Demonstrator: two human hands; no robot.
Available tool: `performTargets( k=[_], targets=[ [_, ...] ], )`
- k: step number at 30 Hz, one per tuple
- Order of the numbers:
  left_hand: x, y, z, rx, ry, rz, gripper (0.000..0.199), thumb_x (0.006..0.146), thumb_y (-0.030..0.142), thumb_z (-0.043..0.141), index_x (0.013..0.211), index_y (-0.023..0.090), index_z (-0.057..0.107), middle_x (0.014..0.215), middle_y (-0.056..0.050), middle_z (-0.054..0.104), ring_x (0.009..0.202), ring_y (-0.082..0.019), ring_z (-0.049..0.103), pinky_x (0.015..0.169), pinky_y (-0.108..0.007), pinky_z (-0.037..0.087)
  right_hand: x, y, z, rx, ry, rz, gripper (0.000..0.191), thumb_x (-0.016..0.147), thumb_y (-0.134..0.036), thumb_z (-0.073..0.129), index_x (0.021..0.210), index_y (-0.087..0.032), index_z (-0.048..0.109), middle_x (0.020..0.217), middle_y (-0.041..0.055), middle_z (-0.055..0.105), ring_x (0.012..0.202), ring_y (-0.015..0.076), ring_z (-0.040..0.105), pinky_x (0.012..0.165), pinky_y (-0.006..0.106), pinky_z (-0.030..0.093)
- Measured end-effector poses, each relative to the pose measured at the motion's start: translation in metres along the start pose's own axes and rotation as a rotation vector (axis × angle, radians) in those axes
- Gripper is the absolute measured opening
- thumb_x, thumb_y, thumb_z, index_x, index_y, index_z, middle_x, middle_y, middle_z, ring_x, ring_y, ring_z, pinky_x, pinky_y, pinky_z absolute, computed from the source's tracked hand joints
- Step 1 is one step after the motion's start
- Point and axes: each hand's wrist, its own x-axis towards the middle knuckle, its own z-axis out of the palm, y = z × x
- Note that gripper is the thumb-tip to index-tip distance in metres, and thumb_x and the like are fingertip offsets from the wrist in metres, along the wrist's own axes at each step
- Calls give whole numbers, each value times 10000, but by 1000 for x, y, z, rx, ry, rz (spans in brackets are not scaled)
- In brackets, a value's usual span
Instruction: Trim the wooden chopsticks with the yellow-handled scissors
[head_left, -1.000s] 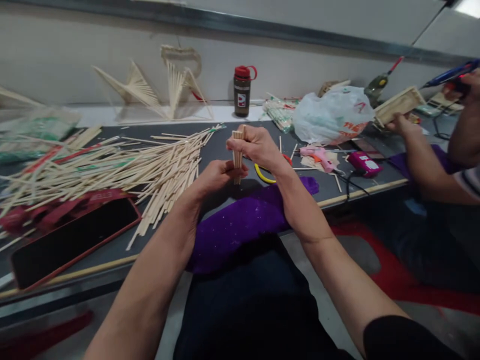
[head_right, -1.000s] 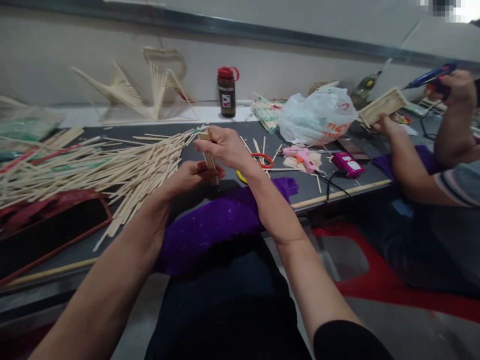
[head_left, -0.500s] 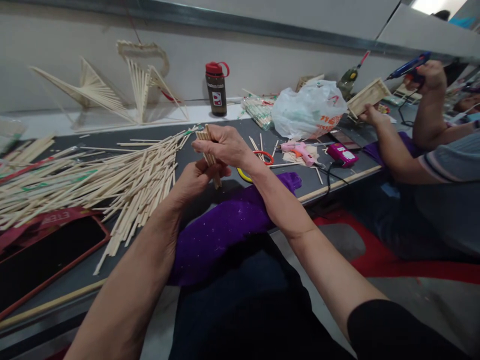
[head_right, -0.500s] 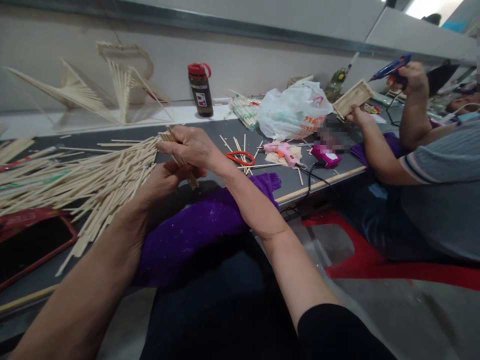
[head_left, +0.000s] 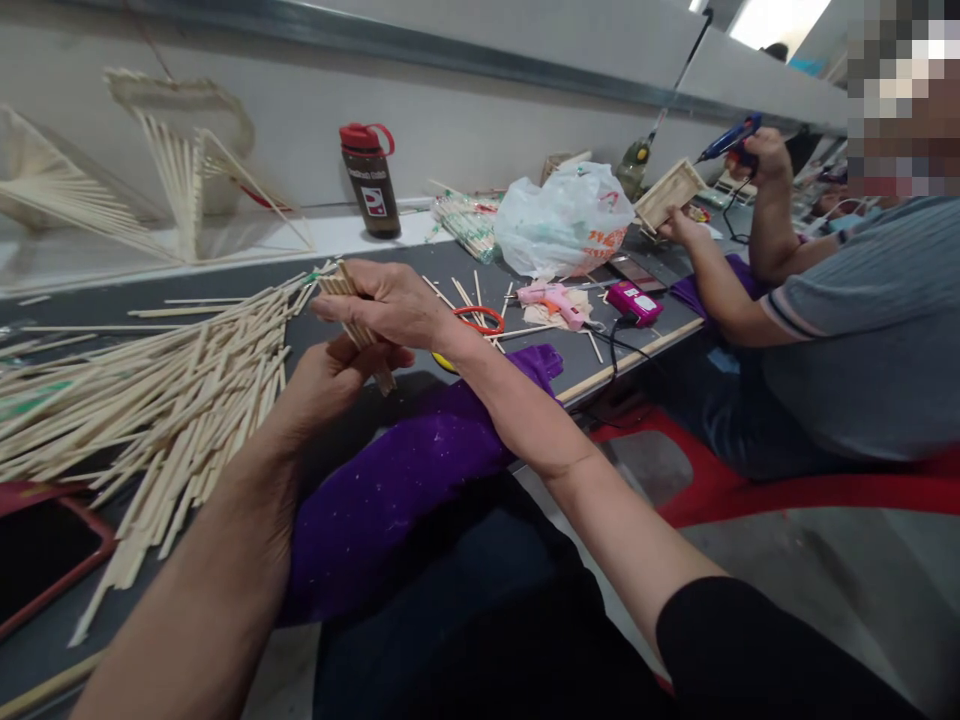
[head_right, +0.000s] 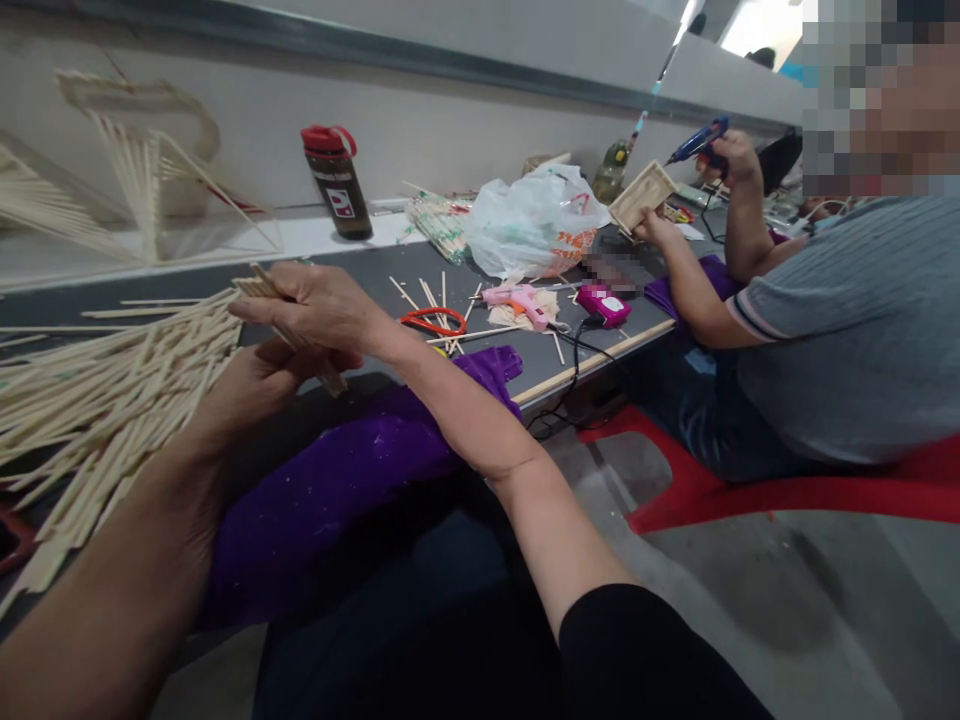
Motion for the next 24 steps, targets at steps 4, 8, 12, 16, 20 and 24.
performTargets(
  k=[4, 8, 12, 16, 20, 24],
  targets=[
    [-2, 0, 0, -22, 19, -15, 218, 829, 457, 615, 811, 274, 733, 809, 79, 772, 851, -191, 676, 826, -322, 508, -2, -7, -3, -27, -26, -28, 378, 876, -499, 585, 660, -207, 480, 660, -90, 494, 706, 82, 455, 703, 239, 388],
    [-1, -5, -3, -3, -4, 28, 259, 873, 515, 575, 881, 307, 729, 871, 124, 773, 870, -165, 666, 875, -303, 491, -2, -14, -5, -45, 11, -71, 418, 889, -508, 496, 618, -198, 422, 614, -108, 404, 678, 50, 372, 691, 209, 343],
    [1, -8, -6, 32, -57, 15, 278, 862, 556, 571, 829, 330, 728, 817, 133, 762, 823, -156, 657, 848, -290, 486, 1, -9, -5, -32, -71, -43, 387, 892, -491, 523, 641, -200, 473, 627, -102, 475, 691, 61, 424, 687, 210, 361],
    [2, -8, -9, 81, -30, -10, 276, 842, 580, 581, 835, 348, 730, 813, 128, 761, 789, -176, 650, 895, -358, 472, 1, -3, -5, -5, -84, -34, 369, 838, -515, 622, 649, -230, 483, 656, -86, 547, 730, 109, 485, 711, 250, 408],
    [3, -3, -10, 85, -66, -23, 322, 715, 603, 656, 782, 302, 750, 847, 59, 777, 822, -222, 664, 878, -391, 481, 3, 1, -3, -53, -81, -17, 365, 825, -517, 620, 640, -237, 477, 630, -104, 548, 743, 110, 476, 703, 239, 404],
    [2, 0, -8, 20, -50, -95, 306, 663, 563, 667, 733, 272, 733, 874, 18, 778, 894, -248, 675, 810, -369, 518, 5, 4, -3, -40, -83, -38, 339, 832, -499, 611, 665, -228, 493, 660, -108, 568, 739, 99, 471, 709, 224, 399]
  ],
)
